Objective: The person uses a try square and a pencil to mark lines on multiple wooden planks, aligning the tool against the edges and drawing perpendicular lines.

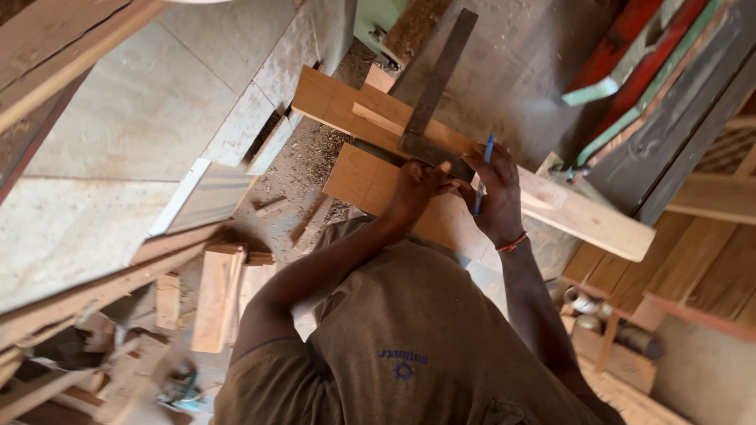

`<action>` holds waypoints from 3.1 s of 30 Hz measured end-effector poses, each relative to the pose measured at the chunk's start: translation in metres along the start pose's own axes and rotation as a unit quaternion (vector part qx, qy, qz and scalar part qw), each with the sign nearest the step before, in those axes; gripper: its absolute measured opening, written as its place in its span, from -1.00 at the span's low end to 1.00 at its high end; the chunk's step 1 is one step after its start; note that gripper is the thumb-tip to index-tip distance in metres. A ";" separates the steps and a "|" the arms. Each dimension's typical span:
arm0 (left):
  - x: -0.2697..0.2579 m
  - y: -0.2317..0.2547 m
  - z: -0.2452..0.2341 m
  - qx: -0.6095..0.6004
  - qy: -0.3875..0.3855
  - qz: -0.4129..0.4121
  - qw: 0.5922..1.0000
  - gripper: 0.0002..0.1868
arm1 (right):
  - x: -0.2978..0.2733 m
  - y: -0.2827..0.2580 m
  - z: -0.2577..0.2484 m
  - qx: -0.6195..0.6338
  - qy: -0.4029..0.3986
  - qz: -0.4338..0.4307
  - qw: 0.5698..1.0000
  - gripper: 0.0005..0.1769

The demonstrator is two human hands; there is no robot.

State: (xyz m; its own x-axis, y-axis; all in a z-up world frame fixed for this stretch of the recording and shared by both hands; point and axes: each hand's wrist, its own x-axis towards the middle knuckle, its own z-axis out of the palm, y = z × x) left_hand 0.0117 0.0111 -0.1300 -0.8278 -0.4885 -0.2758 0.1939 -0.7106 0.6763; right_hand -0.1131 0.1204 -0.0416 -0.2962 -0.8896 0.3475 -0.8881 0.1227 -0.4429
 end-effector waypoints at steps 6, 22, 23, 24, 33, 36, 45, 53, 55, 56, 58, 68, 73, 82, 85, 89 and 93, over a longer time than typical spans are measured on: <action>0.013 -0.004 -0.005 0.015 0.045 -0.005 0.999 -0.66 | -0.004 0.016 0.020 -0.026 0.001 -0.004 1.000 -0.44; 0.014 0.007 0.000 -0.030 0.093 0.017 0.995 -0.68 | -0.005 0.012 0.039 -0.055 0.011 0.061 0.997 -0.50; 0.015 0.007 0.000 -0.030 0.097 0.016 0.995 -0.68 | -0.005 0.013 0.040 -0.057 0.011 0.060 0.997 -0.50; 0.015 0.006 0.000 -0.031 0.100 0.015 0.994 -0.68 | -0.006 0.013 0.040 -0.054 0.010 0.059 0.997 -0.50; 0.017 0.002 0.001 -0.034 0.090 0.010 0.995 -0.66 | -0.009 0.017 0.039 -0.042 0.004 0.064 0.997 -0.48; 0.017 0.004 0.000 -0.044 0.082 0.014 0.996 -0.65 | -0.006 0.014 0.038 -0.041 0.001 0.062 0.997 -0.49; 0.019 0.013 0.002 -0.041 0.100 -0.037 0.993 -0.61 | 0.019 0.004 0.017 0.230 0.042 0.130 0.964 -0.59; 0.026 0.010 0.003 -0.054 0.116 -0.054 0.990 -0.63 | 0.086 0.026 0.054 0.306 -0.108 0.102 0.940 -0.74; 0.026 0.012 0.003 -0.056 0.114 -0.052 0.991 -0.63 | 0.097 0.027 0.057 0.349 -0.115 0.129 0.921 -0.75; 0.025 0.012 0.003 -0.057 0.112 -0.054 0.991 -0.63 | 0.099 0.025 0.057 0.370 -0.120 0.143 0.910 -0.75; 0.024 0.013 0.003 -0.059 0.107 -0.059 0.991 -0.63 | 0.101 0.022 0.055 0.329 -0.121 0.125 0.928 -0.73; 0.021 0.017 0.004 -0.051 0.105 -0.058 0.992 -0.62 | 0.116 0.009 0.042 0.258 -0.147 0.069 0.952 -0.76; 0.021 0.015 0.002 -0.054 0.086 -0.041 0.994 -0.63 | 0.125 0.007 0.038 0.222 -0.169 0.048 0.959 -0.78; 0.021 0.016 0.002 -0.049 0.087 -0.050 0.994 -0.67 | 0.139 0.005 0.028 0.174 -0.183 0.006 0.968 -0.81; 0.021 0.014 0.002 -0.048 0.085 -0.048 0.994 -0.67 | 0.141 0.005 0.027 0.120 -0.150 -0.014 0.981 -0.84; 0.024 0.014 0.001 -0.058 0.093 -0.049 0.993 -0.68 | 0.123 0.017 0.031 0.278 -0.058 0.006 0.959 -0.78; 0.021 0.012 0.000 -0.063 0.085 -0.044 0.993 -0.68 | 0.068 0.043 0.014 0.182 -0.043 0.034 0.982 -0.71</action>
State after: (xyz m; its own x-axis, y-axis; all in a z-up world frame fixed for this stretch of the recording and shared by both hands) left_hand -0.0037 -0.0076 -0.1279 -0.7453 -0.4921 -0.4498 0.1971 -0.8072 0.5564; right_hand -0.1665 0.0587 -0.0480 -0.3055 -0.9206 0.2431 -0.6781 0.0311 -0.7344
